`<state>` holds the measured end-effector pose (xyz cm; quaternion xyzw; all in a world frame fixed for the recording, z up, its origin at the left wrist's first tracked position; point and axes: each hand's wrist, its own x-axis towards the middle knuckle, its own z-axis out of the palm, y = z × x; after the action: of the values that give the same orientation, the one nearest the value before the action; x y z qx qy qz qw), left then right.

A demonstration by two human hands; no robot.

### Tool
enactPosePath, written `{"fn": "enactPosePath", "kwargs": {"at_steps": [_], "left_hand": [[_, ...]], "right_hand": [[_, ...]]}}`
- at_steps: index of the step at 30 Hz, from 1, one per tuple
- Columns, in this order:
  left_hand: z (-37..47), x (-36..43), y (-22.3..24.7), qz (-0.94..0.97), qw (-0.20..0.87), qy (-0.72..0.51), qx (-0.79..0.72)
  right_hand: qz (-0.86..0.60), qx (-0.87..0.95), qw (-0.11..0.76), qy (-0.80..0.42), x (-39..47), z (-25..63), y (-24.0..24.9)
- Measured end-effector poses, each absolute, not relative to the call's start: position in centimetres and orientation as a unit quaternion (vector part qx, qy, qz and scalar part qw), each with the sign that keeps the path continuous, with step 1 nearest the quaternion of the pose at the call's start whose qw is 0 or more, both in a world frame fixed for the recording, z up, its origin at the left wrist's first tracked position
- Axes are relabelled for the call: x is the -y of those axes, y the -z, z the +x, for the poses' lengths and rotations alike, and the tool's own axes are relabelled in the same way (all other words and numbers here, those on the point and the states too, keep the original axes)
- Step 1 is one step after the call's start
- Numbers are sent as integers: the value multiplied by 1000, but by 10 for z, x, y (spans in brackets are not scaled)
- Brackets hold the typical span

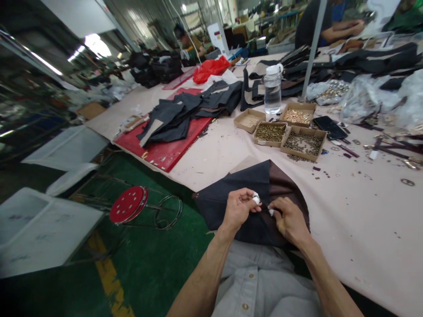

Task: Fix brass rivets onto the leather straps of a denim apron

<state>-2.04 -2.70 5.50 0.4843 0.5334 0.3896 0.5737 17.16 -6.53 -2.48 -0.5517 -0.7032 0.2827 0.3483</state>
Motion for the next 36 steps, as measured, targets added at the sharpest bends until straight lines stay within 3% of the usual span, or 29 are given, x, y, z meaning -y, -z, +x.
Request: {"fn": "enactPosePath", "kwargs": {"at_steps": [4, 9, 27, 32, 36], "left_hand": [[-13, 29, -53, 470, 570, -403, -541], [-3, 33, -46, 375, 656, -404, -516], [11, 32, -25, 328, 744, -256, -523], [14, 28, -20, 270, 789, -222, -505], [21, 28, -17, 282, 756, -240, -539]], "right_hand": [[-553, 633, 407, -358, 69, 183, 24], [-538, 595, 428, -416, 71, 192, 13], [-478, 614, 380, -501, 62, 214, 3], [-479, 570, 405, -531, 61, 219, 7], [-472, 540, 420, -557, 62, 217, 6]]}}
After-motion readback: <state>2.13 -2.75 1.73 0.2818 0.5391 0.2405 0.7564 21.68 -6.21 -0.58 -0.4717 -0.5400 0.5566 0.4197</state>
